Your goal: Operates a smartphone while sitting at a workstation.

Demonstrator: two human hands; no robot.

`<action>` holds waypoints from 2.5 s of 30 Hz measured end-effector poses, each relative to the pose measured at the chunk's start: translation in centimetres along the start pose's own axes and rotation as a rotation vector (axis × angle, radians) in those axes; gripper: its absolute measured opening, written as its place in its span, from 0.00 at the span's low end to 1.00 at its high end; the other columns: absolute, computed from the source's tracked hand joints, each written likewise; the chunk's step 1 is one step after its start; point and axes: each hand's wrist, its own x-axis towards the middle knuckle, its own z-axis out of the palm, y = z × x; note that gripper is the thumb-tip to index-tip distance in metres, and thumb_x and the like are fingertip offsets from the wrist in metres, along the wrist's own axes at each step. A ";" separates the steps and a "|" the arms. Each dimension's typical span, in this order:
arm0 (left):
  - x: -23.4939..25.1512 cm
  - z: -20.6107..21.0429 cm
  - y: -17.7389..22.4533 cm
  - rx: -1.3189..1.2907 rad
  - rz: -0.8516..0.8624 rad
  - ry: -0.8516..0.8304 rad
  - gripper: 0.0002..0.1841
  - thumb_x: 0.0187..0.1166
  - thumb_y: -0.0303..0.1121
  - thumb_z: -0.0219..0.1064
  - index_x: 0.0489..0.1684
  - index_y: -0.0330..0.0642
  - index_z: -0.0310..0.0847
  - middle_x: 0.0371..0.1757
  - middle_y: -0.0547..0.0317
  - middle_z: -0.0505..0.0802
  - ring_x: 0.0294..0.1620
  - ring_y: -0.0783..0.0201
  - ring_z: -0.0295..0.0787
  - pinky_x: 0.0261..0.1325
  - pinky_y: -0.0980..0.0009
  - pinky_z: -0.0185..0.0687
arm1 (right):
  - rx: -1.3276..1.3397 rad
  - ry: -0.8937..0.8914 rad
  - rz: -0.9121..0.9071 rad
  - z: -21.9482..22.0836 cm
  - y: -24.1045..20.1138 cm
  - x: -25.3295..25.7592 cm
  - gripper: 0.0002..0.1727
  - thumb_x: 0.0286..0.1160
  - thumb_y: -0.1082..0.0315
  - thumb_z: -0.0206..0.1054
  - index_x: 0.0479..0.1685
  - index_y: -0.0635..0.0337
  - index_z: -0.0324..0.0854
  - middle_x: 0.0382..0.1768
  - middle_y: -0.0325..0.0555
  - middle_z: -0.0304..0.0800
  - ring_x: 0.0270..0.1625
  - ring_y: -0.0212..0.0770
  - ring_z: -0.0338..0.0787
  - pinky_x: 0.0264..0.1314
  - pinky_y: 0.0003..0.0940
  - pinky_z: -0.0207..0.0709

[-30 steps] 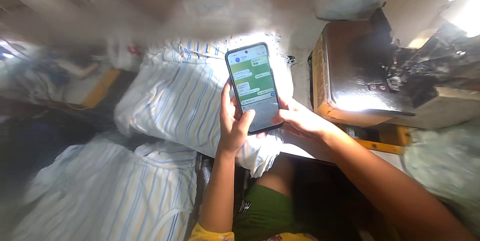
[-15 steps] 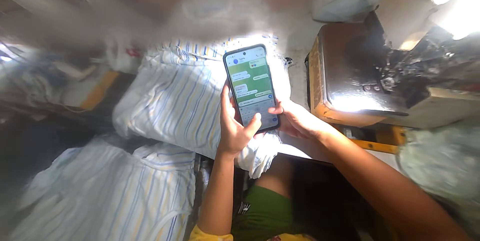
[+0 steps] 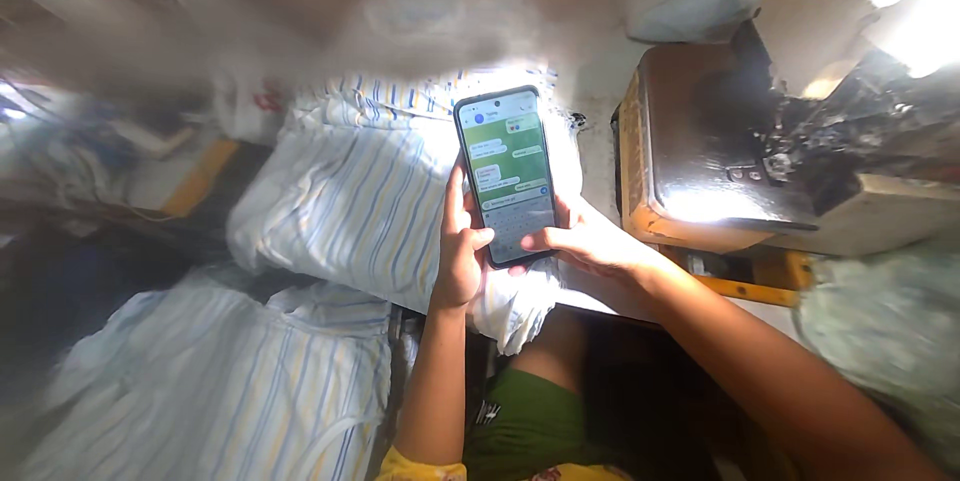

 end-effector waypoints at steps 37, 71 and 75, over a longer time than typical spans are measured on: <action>-0.1 0.0 -0.1 0.123 0.062 -0.057 0.50 0.66 0.27 0.65 0.94 0.49 0.36 0.71 0.70 0.84 0.65 0.73 0.87 0.66 0.69 0.86 | 0.035 0.260 0.046 1.6 -0.3 0.2 0.12 0.90 0.72 0.51 0.63 0.56 0.75 0.42 0.45 0.95 0.35 0.38 0.96 0.34 0.33 0.93; 0.0 -0.2 -0.1 0.043 0.003 0.006 0.50 0.60 0.20 0.57 0.93 0.52 0.41 0.71 0.69 0.85 0.65 0.71 0.88 0.65 0.67 0.87 | 0.105 0.099 0.077 0.9 -0.7 -0.1 0.19 0.81 0.76 0.43 0.62 0.52 0.73 0.44 0.41 0.94 0.41 0.36 0.96 0.41 0.32 0.92; 0.0 -0.2 0.0 0.045 -0.014 0.026 0.50 0.58 0.20 0.56 0.92 0.53 0.42 0.70 0.70 0.86 0.63 0.71 0.89 0.63 0.68 0.88 | 0.149 0.086 0.106 0.8 -0.8 -0.2 0.19 0.80 0.68 0.40 0.60 0.49 0.73 0.44 0.39 0.94 0.44 0.34 0.96 0.44 0.31 0.91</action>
